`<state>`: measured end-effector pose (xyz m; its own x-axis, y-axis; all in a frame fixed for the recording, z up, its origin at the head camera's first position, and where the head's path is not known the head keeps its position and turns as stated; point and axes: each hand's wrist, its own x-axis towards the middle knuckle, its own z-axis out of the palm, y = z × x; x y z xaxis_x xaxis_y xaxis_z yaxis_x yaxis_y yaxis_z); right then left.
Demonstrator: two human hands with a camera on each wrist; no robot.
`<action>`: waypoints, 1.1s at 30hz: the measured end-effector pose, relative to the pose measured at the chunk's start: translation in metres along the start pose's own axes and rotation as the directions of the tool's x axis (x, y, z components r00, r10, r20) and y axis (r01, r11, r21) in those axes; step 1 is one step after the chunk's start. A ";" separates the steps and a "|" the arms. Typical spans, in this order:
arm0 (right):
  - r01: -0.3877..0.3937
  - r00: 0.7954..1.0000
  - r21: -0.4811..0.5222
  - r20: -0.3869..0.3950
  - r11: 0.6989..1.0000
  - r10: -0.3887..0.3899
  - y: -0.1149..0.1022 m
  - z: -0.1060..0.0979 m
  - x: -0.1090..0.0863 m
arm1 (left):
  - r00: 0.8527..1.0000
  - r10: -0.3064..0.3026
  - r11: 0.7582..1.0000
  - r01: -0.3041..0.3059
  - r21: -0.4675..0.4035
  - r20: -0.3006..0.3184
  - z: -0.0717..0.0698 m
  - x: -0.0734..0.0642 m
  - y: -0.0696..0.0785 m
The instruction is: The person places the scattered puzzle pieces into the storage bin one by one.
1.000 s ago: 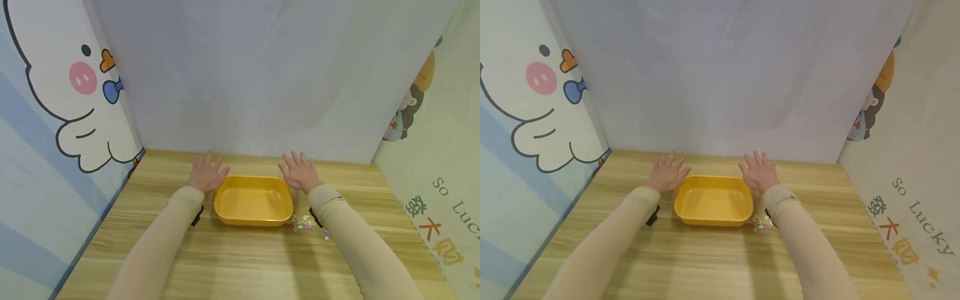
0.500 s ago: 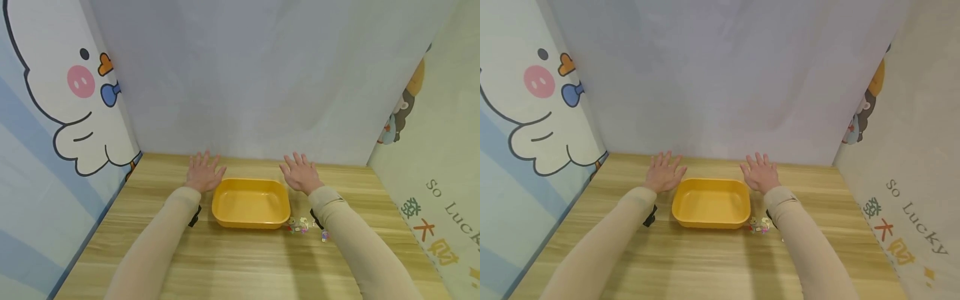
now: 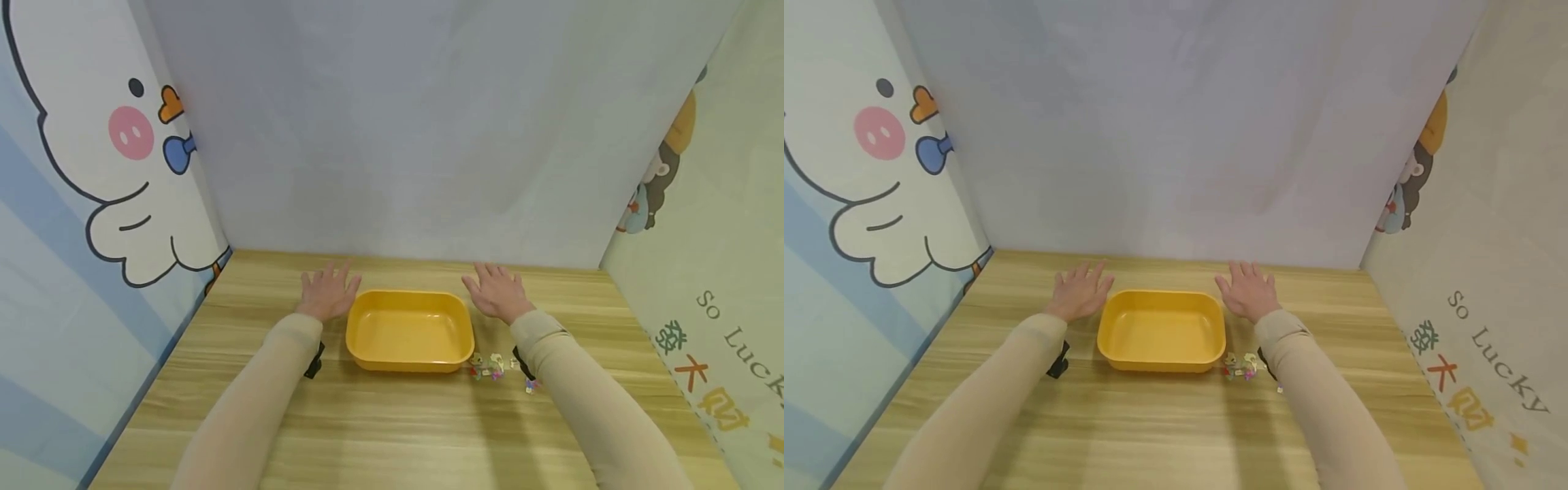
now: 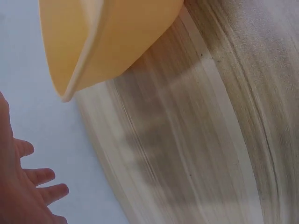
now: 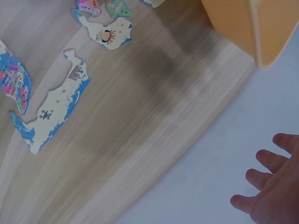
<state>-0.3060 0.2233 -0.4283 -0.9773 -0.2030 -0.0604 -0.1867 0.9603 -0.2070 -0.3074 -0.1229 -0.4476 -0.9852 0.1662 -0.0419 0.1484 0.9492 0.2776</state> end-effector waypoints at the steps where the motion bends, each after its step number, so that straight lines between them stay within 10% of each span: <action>1: -0.002 1.000 0.003 0.000 1.000 0.002 0.002 0.000 0.000 | 1.000 0.001 1.000 -0.001 -0.009 0.002 0.000 0.000 0.000; 33: 0.036 0.995 0.090 0.087 0.995 -0.044 0.063 0.023 -0.031 | 0.999 0.030 0.938 -0.023 -0.346 0.014 0.025 -0.017 -0.009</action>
<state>-0.2853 0.2852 -0.4620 -0.9557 -0.2611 -0.1359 -0.2123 0.9312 -0.2964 -0.2894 -0.1273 -0.4731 -0.9790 0.1980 -0.0476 0.1318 0.7940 0.5934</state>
